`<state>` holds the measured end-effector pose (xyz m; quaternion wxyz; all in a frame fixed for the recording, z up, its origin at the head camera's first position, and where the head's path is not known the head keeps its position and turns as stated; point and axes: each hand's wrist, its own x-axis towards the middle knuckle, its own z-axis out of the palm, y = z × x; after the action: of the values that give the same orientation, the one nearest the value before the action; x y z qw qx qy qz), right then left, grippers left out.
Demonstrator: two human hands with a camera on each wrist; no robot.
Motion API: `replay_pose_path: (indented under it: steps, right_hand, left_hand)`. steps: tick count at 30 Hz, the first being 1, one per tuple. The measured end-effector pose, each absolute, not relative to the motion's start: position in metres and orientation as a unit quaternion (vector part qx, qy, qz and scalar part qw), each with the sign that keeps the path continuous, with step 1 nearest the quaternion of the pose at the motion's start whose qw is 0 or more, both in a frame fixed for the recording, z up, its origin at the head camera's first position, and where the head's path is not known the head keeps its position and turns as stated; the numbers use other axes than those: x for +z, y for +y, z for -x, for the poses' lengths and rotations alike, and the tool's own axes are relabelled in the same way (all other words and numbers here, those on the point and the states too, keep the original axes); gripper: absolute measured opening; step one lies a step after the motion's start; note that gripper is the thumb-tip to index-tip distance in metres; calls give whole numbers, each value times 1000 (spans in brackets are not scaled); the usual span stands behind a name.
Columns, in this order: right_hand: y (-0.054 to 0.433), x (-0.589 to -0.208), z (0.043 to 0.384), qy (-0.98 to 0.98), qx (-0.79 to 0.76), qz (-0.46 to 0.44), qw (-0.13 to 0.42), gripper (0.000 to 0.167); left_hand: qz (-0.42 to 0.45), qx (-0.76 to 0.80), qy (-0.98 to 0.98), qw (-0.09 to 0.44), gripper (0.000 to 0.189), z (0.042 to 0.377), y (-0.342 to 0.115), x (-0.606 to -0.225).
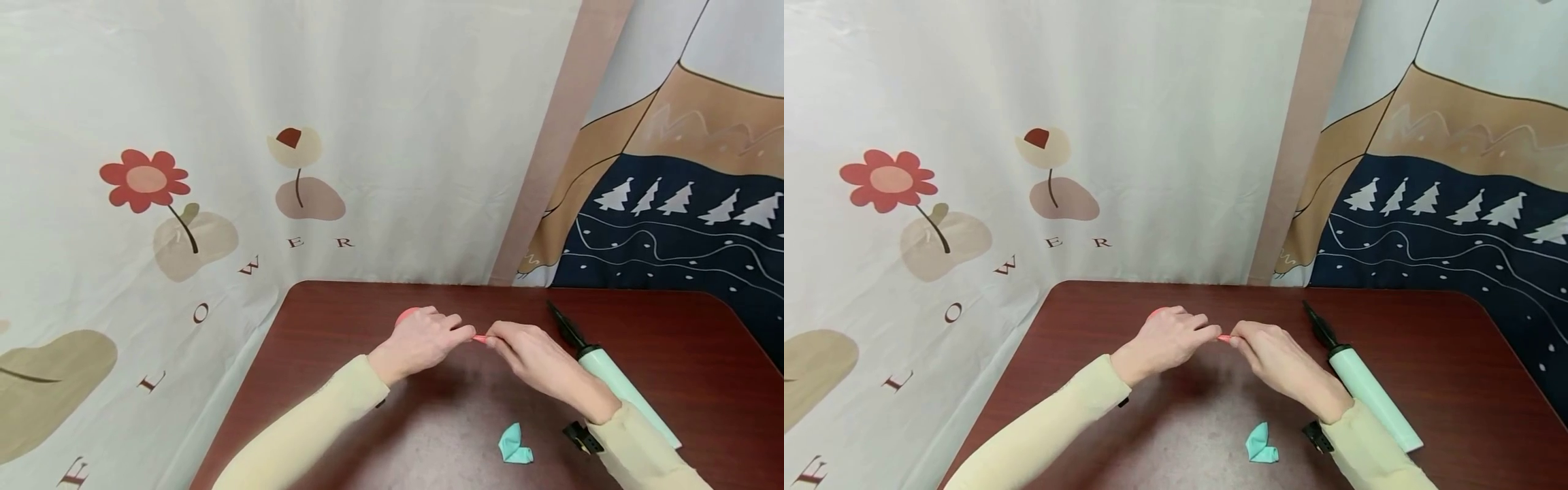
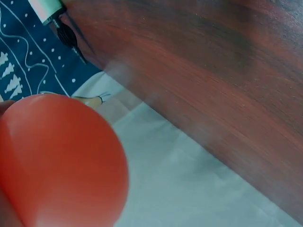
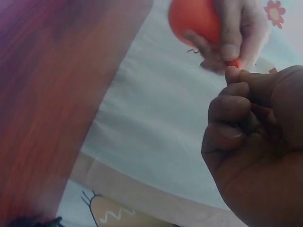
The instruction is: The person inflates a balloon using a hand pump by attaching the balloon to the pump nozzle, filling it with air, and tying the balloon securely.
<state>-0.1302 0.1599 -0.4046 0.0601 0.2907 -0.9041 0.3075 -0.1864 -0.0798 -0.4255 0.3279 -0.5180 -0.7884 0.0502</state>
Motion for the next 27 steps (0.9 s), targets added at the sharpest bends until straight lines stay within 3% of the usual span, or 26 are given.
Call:
replay_pose_path:
  steps: [10, 12, 17, 19, 27]
  right_hand:
    - [189, -405, 114, -907, 219, -303, 195, 18]
    - [196, -403, 109, -904, 213, -304, 213, 9]
    - [212, -396, 99, -902, 196, -296, 244, 50]
    - [218, -392, 95, -900, 177, -295, 267, 54]
    - [234, -372, 95, -867, 103, -336, 354, 47]
  left_hand:
    - [527, -1, -765, 370, 19, 206, -95, -425]
    - [523, -3, -768, 371, 24, 208, -99, -423]
    - [515, -9, -770, 376, 37, 208, -105, -421]
    - [520, -13, -764, 381, 38, 206, -104, -422]
    - [561, -30, -746, 359, 36, 192, -93, -420]
